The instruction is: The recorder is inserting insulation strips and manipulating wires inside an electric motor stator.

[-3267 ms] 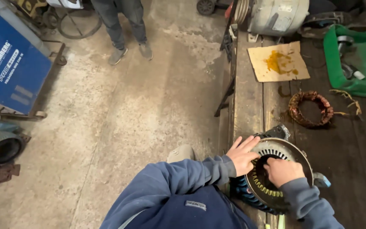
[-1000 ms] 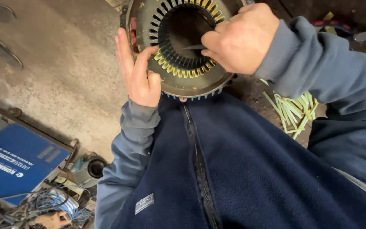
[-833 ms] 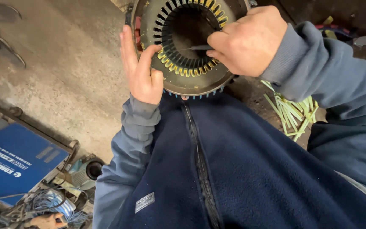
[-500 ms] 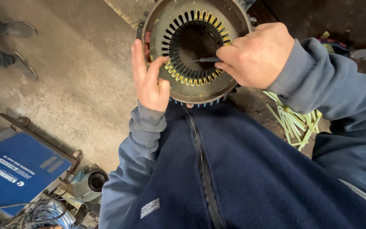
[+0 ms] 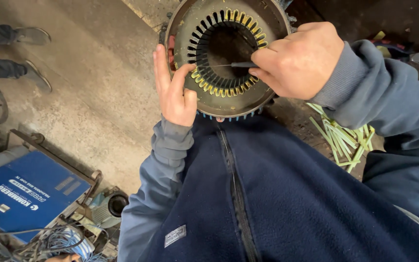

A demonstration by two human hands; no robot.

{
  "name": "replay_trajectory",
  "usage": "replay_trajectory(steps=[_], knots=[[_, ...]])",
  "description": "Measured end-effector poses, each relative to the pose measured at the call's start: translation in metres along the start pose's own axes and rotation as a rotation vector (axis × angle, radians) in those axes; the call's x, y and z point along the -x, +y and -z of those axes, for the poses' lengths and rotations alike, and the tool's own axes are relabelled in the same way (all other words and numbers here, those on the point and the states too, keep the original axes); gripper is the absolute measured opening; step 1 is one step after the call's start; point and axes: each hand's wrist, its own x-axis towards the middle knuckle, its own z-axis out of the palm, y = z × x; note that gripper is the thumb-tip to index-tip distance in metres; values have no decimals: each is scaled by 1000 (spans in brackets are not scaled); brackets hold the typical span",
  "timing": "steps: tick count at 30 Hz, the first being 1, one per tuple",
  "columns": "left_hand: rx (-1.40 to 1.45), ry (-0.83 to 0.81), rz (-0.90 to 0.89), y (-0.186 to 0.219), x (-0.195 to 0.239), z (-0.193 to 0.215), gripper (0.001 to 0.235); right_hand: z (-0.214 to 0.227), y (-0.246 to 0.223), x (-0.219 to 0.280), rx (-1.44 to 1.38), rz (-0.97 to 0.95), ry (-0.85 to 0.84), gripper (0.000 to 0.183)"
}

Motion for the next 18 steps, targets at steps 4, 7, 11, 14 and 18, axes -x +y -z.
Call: replay_trajectory(steps=[4, 7, 11, 14, 18], knots=[[5, -3, 13, 2, -1, 1, 48, -2, 1, -1, -11, -3, -7, 26], [12, -3, 11, 2, -1, 1, 47, -7, 1, -4, -5, 6, -11, 27], [5, -7, 14, 3, -2, 3, 48, -14, -2, -10, 19, 37, 4, 31], [13, -11, 22, 3, -1, 2, 47, -15, -5, -13, 28, 45, 9, 32], [6, -12, 22, 2, -1, 1, 48, -6, -5, -15, 41, 48, -2, 33]])
